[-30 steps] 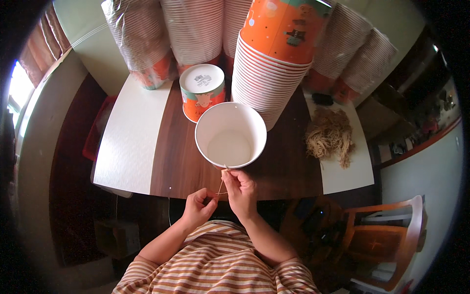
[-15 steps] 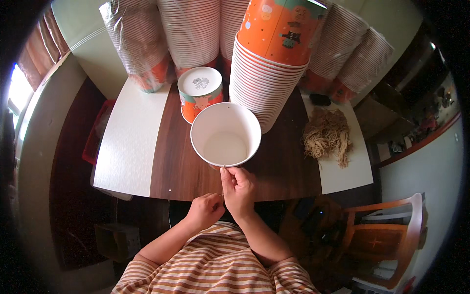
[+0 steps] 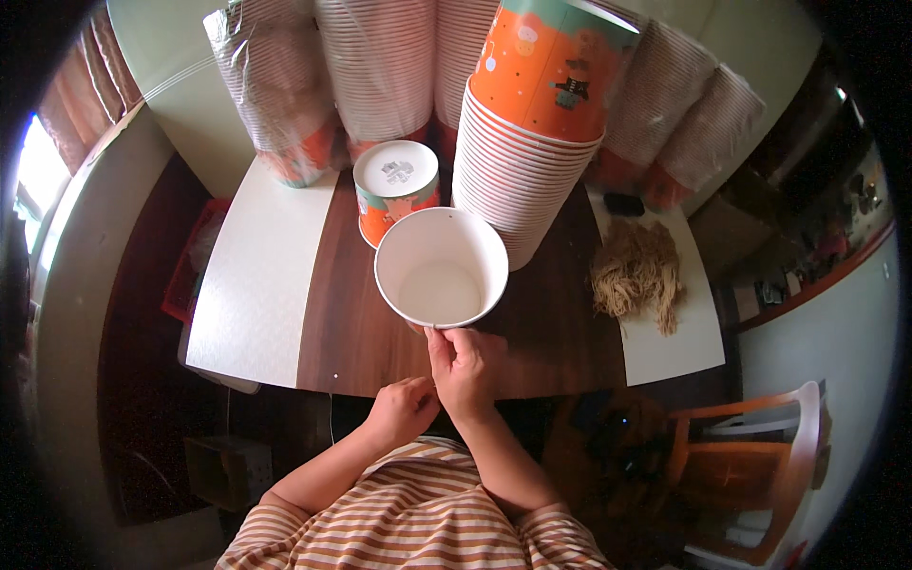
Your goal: Assembling handles onto paper buckets by threading wire through pre-punched holes.
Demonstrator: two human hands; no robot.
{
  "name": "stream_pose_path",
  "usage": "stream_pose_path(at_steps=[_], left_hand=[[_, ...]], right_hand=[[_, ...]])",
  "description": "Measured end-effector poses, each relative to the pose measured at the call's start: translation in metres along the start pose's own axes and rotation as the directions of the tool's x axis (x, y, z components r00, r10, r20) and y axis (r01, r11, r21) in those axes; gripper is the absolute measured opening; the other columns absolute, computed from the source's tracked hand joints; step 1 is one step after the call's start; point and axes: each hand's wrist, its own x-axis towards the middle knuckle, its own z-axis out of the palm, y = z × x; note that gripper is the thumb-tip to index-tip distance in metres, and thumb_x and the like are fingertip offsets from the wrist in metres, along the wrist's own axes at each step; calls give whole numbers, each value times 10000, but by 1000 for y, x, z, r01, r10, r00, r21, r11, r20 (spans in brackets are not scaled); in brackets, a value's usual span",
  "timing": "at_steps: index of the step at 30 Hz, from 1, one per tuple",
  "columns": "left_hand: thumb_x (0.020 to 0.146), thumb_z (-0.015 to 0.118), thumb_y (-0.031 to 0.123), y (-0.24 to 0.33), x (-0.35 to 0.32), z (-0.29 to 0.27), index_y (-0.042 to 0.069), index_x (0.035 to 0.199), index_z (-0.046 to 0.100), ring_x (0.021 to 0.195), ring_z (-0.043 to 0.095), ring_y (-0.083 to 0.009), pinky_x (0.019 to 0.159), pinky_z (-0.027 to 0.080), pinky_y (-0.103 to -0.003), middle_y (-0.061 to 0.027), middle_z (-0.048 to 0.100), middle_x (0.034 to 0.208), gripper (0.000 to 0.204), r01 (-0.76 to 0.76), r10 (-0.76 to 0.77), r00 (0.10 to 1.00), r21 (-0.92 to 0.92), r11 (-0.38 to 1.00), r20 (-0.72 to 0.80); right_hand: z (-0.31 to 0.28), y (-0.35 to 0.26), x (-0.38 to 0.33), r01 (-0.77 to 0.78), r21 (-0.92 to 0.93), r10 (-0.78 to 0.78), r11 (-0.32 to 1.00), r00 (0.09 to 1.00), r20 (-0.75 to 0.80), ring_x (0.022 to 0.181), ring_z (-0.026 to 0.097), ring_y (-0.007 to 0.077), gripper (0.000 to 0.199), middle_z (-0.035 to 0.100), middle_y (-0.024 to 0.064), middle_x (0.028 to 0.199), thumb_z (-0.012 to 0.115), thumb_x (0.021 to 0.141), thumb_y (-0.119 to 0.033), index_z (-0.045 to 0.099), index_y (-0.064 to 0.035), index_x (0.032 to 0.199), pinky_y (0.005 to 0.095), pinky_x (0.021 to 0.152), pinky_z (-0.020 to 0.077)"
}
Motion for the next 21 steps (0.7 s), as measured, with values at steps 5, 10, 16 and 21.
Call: stream_pose_path(at_steps=[5, 10, 16, 21], left_hand=[[775, 620, 74, 3, -4, -6, 11, 803, 605, 707, 612, -355, 627, 500, -412, -167, 601, 738, 71, 11, -13, 999, -44, 999, -33], [800, 638, 105, 10, -13, -6, 21, 893, 654, 745, 639, -328, 650, 517, -385, -166, 637, 789, 126, 8, 37, 989, -291, 957, 147], [901, 589, 106, 35, -28, -50, -19, 1033, 652, 824, 664, -250, 736, 521, -318, -161, 675, 919, 192, 37, 177, 857, -400, 916, 484], [929, 571, 140, 35, -40, -127, -6, 1044, 659, 789, 636, -151, 713, 509, -267, -97, 685, 875, 205, 261, -9, 845, -398, 880, 534]], right_hand=[[-37, -13, 11, 45, -199, -18, 979, 991, 135, 551, 547, 170, 255, 615, 65, 722, 807, 689, -164, 592, -30, 721, 319, 527, 428], [-44, -34, 30, 108, -99, -78, 989, 960, 268, 540, 514, 151, 429, 569, 112, 1078, 765, 730, -137, 579, -22, 1100, 270, 492, 441], [-54, -13, 41, 19, 88, -57, 996, 891, 450, 603, 583, 147, 213, 591, 75, 820, 752, 760, -139, 623, -15, 877, 259, 536, 484], [-108, 26, 65, 73, 113, -123, 991, 829, 546, 624, 565, 210, 324, 583, 86, 699, 679, 836, -308, 596, -24, 703, 306, 577, 443]])
